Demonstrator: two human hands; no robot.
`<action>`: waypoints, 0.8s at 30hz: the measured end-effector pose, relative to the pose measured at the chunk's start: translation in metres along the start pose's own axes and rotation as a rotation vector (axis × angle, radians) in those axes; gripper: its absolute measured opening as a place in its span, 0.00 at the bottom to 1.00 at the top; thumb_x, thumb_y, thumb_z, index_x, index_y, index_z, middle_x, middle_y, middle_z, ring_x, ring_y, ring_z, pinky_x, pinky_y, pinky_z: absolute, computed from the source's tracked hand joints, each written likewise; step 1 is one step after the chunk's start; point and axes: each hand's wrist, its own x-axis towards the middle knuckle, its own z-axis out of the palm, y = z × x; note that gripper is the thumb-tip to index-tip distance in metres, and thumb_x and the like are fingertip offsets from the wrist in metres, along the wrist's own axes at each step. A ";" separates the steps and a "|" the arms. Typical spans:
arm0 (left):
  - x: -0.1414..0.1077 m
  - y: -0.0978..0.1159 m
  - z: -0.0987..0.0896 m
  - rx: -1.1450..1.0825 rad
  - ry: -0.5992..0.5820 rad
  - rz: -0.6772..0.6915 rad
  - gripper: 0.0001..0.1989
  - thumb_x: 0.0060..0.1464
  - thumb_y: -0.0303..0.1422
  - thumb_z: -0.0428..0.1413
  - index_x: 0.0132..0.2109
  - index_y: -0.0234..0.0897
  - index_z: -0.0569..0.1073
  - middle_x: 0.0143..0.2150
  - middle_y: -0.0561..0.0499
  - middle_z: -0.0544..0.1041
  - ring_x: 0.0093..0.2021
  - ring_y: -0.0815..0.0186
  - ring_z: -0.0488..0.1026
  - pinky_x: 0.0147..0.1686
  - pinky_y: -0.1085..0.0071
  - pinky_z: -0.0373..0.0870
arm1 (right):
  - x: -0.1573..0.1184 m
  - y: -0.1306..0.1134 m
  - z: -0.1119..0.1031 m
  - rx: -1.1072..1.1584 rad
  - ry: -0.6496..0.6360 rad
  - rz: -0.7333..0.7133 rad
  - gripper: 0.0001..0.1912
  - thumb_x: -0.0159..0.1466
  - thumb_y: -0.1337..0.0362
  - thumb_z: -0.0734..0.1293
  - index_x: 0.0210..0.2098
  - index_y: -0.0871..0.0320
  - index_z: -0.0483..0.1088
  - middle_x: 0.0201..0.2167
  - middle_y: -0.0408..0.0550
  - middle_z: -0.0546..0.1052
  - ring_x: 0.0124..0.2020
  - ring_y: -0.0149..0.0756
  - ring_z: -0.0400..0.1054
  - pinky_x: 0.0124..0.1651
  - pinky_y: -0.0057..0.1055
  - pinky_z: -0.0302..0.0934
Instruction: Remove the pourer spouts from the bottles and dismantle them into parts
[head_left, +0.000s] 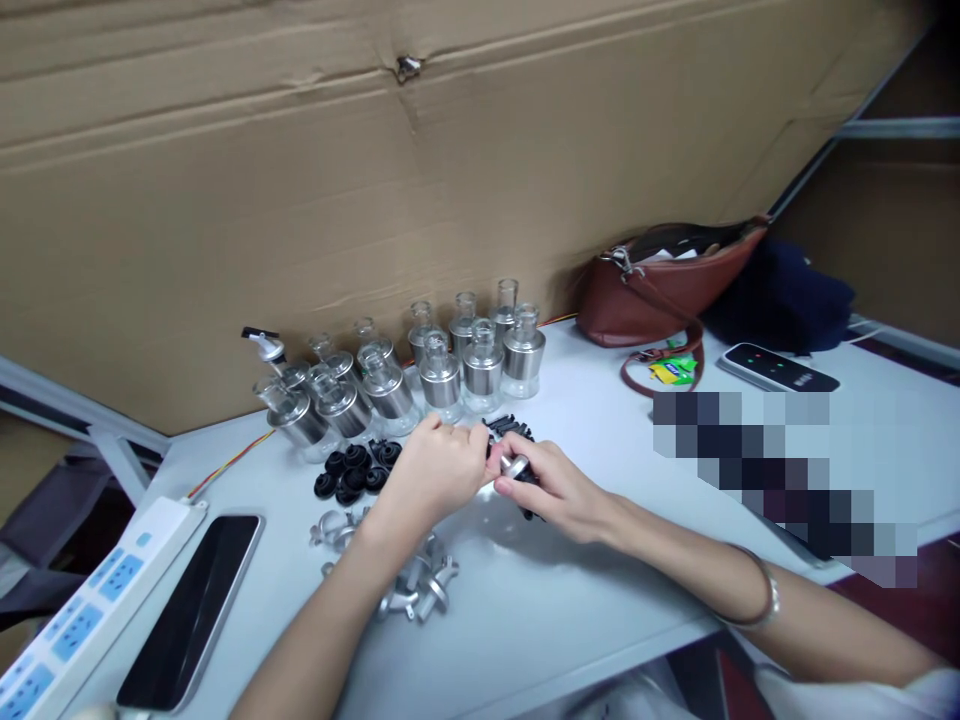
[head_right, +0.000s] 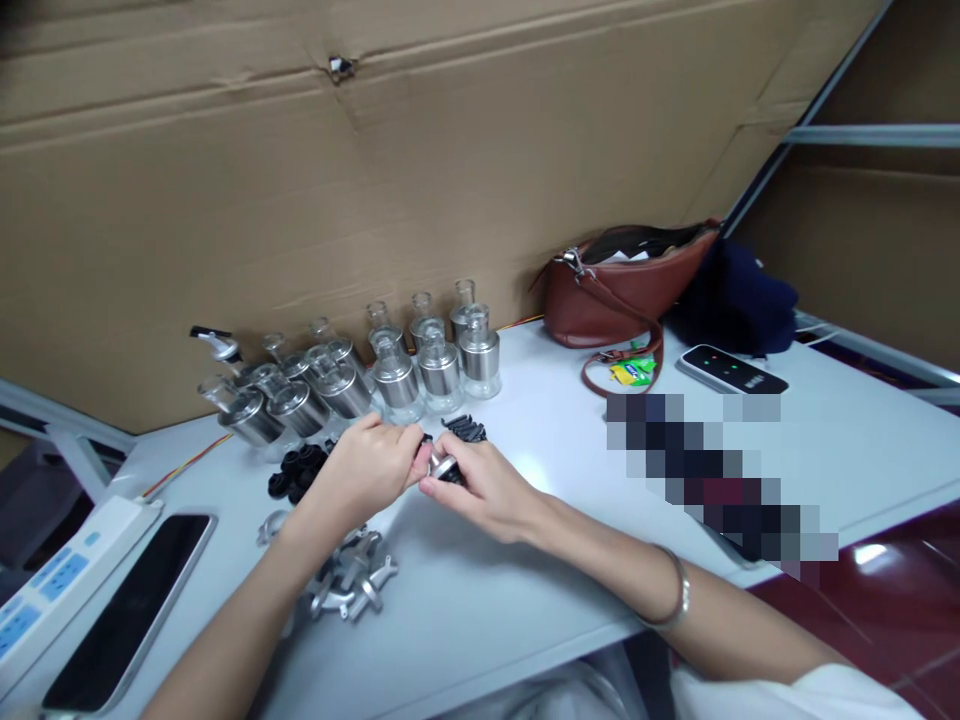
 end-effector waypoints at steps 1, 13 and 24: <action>0.000 0.000 0.001 0.005 0.006 0.010 0.18 0.65 0.29 0.38 0.30 0.34 0.68 0.19 0.49 0.73 0.19 0.61 0.72 0.27 0.66 0.62 | 0.000 0.000 0.000 -0.006 0.001 0.000 0.12 0.64 0.54 0.60 0.33 0.57 0.61 0.21 0.38 0.64 0.21 0.28 0.56 0.26 0.25 0.50; 0.000 -0.006 0.001 -0.024 0.066 0.072 0.19 0.65 0.28 0.37 0.30 0.35 0.67 0.19 0.51 0.72 0.19 0.64 0.71 0.27 0.67 0.61 | -0.001 0.003 -0.002 -0.030 0.018 -0.079 0.16 0.66 0.50 0.58 0.32 0.56 0.58 0.22 0.38 0.60 0.23 0.28 0.53 0.27 0.25 0.49; 0.002 -0.009 0.000 -0.110 0.092 0.000 0.20 0.66 0.30 0.35 0.32 0.35 0.67 0.23 0.51 0.74 0.23 0.65 0.72 0.29 0.68 0.61 | 0.001 0.002 -0.007 -0.066 0.032 -0.258 0.12 0.65 0.54 0.58 0.32 0.55 0.56 0.21 0.37 0.59 0.21 0.29 0.52 0.25 0.26 0.49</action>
